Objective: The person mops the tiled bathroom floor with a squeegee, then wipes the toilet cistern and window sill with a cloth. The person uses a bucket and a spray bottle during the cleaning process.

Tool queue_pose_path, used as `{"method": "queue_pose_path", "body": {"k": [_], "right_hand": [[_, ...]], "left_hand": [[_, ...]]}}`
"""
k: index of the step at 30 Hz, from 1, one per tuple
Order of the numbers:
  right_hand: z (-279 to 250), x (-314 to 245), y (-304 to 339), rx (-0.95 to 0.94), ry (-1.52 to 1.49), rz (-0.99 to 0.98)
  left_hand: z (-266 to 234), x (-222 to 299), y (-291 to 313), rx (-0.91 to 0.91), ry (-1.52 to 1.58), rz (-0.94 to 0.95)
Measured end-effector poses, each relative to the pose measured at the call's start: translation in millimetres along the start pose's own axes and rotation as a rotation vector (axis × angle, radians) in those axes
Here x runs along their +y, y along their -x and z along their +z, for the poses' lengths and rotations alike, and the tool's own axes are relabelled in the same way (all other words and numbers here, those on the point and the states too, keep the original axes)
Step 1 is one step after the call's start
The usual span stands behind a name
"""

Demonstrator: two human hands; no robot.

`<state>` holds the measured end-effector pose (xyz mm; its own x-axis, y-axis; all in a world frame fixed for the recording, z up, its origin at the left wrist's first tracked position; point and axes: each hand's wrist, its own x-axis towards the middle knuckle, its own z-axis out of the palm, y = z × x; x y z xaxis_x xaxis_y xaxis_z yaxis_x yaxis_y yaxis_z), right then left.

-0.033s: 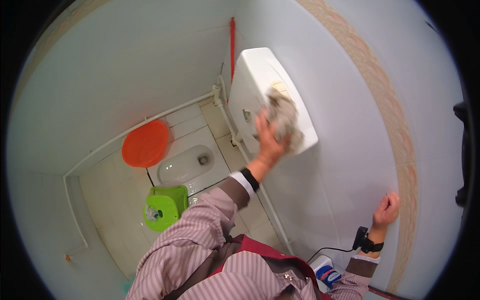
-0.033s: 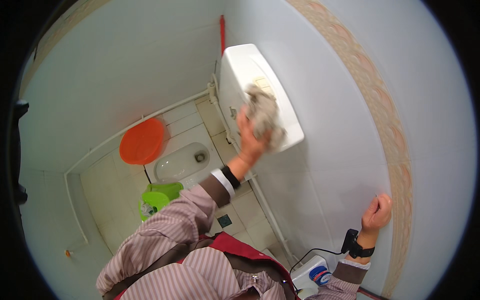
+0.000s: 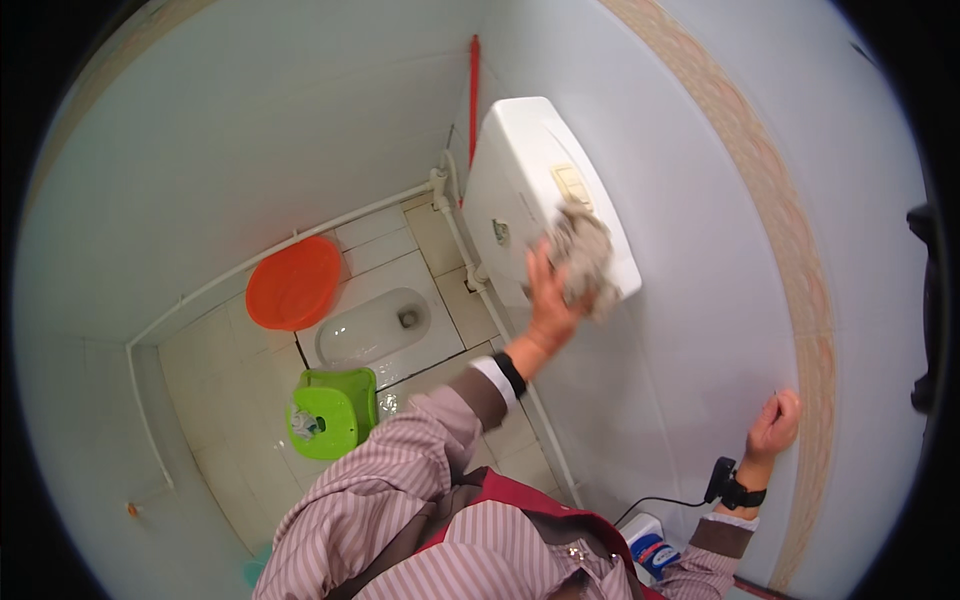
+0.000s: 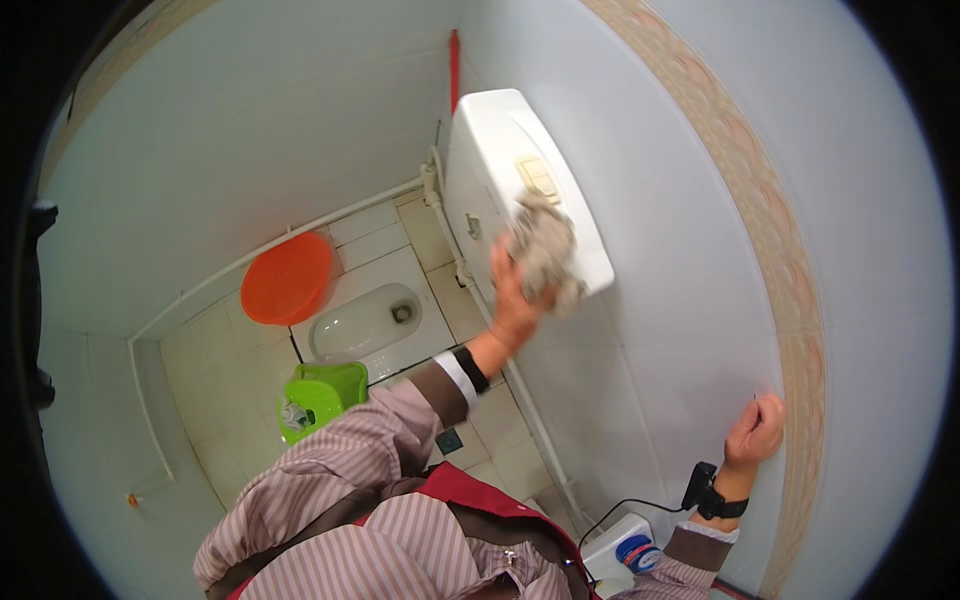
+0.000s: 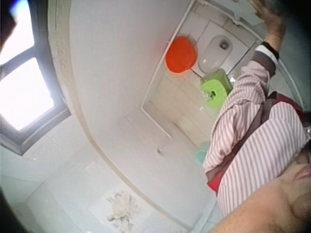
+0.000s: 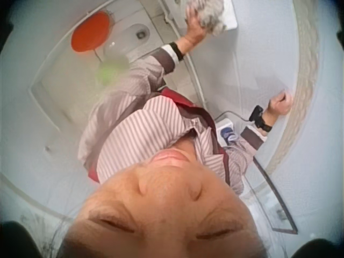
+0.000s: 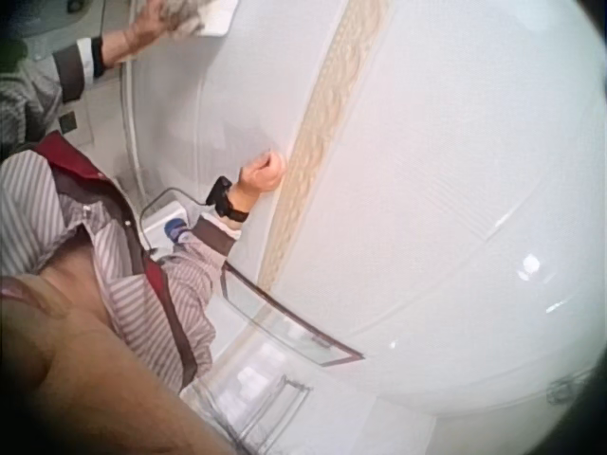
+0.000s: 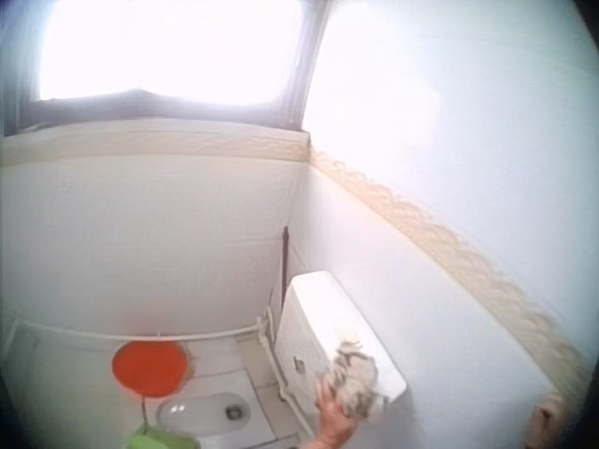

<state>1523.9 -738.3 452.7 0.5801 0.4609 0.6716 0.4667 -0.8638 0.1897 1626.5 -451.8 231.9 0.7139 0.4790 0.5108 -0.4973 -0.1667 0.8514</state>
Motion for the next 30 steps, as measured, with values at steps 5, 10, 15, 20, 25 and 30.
{"method": "queue_pose_path", "body": {"k": [5,10,15,20,25,30], "right_hand": [[0.2,6.2,2.9,0.009,0.031,-0.028],[-1.8,13.7,12.4,-0.04,-0.014,0.029],[-6.7,15.4,16.9,-0.042,0.031,-0.011],[-8.0,11.3,15.9,-0.053,0.054,0.014],[-5.6,11.2,15.6,-0.048,0.044,0.023],[-4.8,13.3,17.8,-0.03,0.042,0.019]], "left_hand": [[0.5,-5.2,7.0,0.036,0.083,-0.001],[-5.9,-109.0,-114.0,0.26,0.539,-0.219],[-22.4,-276.1,-118.3,0.322,1.176,-0.799],[-3.3,-307.5,27.2,0.322,0.878,-0.763],[42.8,-134.8,92.8,0.371,0.775,-0.61],[26.1,-131.3,16.1,0.16,0.033,-0.304]]}}
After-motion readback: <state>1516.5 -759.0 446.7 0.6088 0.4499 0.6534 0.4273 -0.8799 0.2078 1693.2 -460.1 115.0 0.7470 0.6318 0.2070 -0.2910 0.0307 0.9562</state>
